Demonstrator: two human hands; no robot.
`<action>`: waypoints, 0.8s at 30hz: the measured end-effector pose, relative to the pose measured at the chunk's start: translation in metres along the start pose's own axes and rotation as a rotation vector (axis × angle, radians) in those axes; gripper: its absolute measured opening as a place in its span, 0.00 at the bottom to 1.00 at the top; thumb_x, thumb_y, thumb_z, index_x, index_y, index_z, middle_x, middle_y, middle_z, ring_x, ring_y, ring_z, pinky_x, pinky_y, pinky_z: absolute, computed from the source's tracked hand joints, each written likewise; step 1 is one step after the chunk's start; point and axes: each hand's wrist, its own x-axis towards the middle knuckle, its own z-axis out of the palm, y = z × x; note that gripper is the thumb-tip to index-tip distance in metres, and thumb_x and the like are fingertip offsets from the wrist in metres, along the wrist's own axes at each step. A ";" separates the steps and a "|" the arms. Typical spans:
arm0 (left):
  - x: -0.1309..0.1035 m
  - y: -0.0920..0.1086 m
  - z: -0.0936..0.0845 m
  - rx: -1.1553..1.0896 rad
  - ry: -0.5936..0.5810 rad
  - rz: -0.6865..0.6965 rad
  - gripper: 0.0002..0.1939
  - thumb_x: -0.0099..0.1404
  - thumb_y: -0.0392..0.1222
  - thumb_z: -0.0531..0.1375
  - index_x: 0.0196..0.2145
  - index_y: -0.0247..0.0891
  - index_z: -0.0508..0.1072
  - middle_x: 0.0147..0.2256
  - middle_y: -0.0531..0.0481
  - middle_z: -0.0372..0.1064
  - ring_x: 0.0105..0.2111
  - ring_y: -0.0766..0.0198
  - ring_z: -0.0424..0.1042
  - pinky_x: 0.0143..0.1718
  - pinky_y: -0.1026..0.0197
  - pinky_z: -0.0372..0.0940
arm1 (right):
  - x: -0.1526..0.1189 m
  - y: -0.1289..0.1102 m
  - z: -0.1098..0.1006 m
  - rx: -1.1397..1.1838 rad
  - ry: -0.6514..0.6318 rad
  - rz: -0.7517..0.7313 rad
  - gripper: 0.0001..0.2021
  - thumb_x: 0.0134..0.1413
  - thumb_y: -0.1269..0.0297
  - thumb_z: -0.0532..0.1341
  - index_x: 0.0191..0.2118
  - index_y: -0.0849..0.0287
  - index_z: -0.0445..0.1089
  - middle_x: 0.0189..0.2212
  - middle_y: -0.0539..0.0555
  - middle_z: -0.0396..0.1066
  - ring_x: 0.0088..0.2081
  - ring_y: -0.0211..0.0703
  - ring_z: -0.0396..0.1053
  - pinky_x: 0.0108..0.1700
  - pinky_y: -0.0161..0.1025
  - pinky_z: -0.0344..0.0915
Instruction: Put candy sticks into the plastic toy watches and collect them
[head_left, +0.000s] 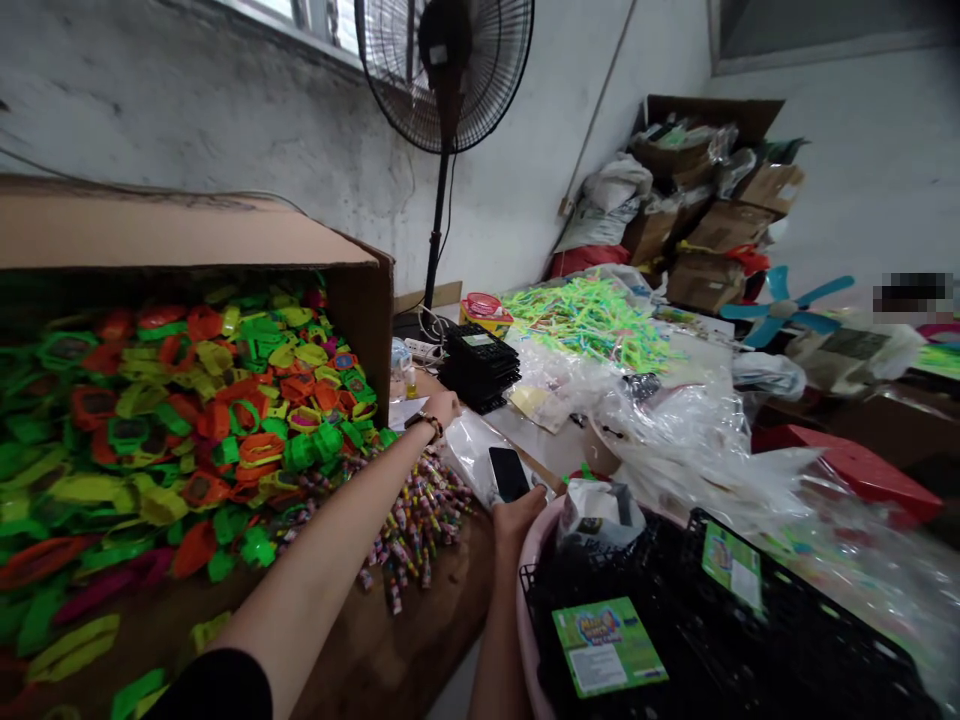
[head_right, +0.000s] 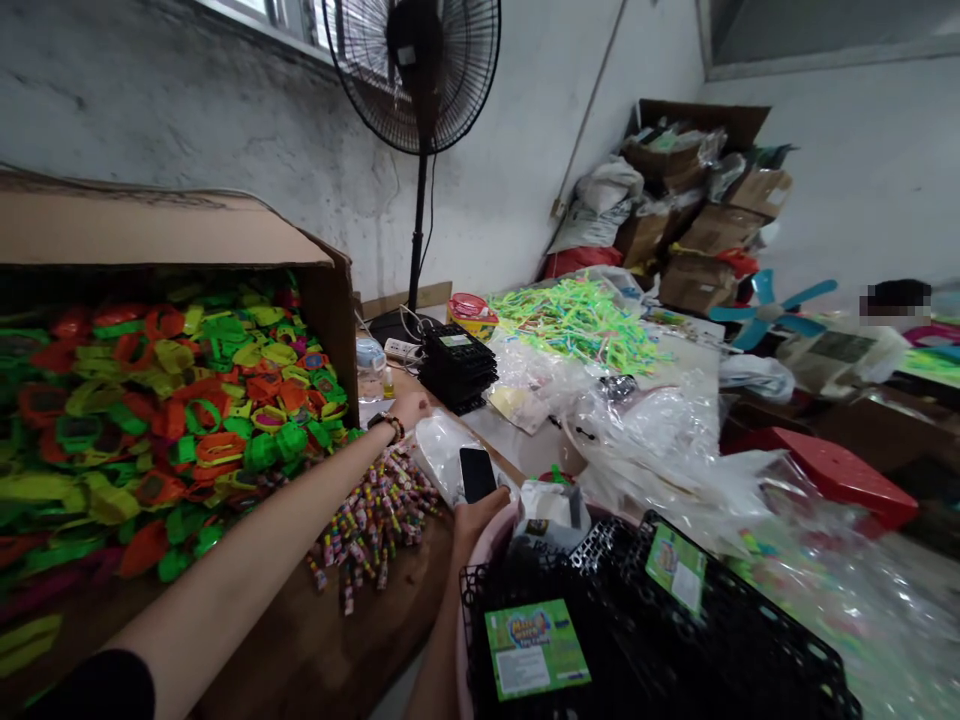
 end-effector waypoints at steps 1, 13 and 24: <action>-0.002 -0.003 0.000 0.013 -0.019 -0.015 0.17 0.68 0.47 0.54 0.48 0.32 0.69 0.48 0.48 0.66 0.46 0.53 0.68 0.46 0.51 0.67 | -0.004 -0.002 -0.006 0.012 0.015 0.011 0.18 0.38 0.73 0.56 0.42 0.65 0.65 0.36 0.67 0.69 0.40 0.60 0.67 0.44 0.50 0.62; -0.001 -0.032 0.010 0.009 -0.077 -0.083 0.18 0.65 0.46 0.58 0.50 0.35 0.66 0.49 0.44 0.65 0.46 0.57 0.69 0.45 0.50 0.68 | -0.009 -0.020 -0.020 0.243 0.115 0.087 0.21 0.37 0.70 0.60 0.43 0.65 0.64 0.33 0.63 0.71 0.34 0.55 0.68 0.38 0.48 0.66; 0.026 0.019 -0.027 -0.513 0.197 0.077 0.14 0.66 0.43 0.58 0.47 0.34 0.68 0.44 0.45 0.68 0.41 0.61 0.70 0.41 0.53 0.69 | -0.011 -0.013 -0.005 0.320 0.032 -0.036 0.23 0.40 0.67 0.62 0.46 0.68 0.63 0.31 0.63 0.70 0.36 0.59 0.68 0.37 0.48 0.64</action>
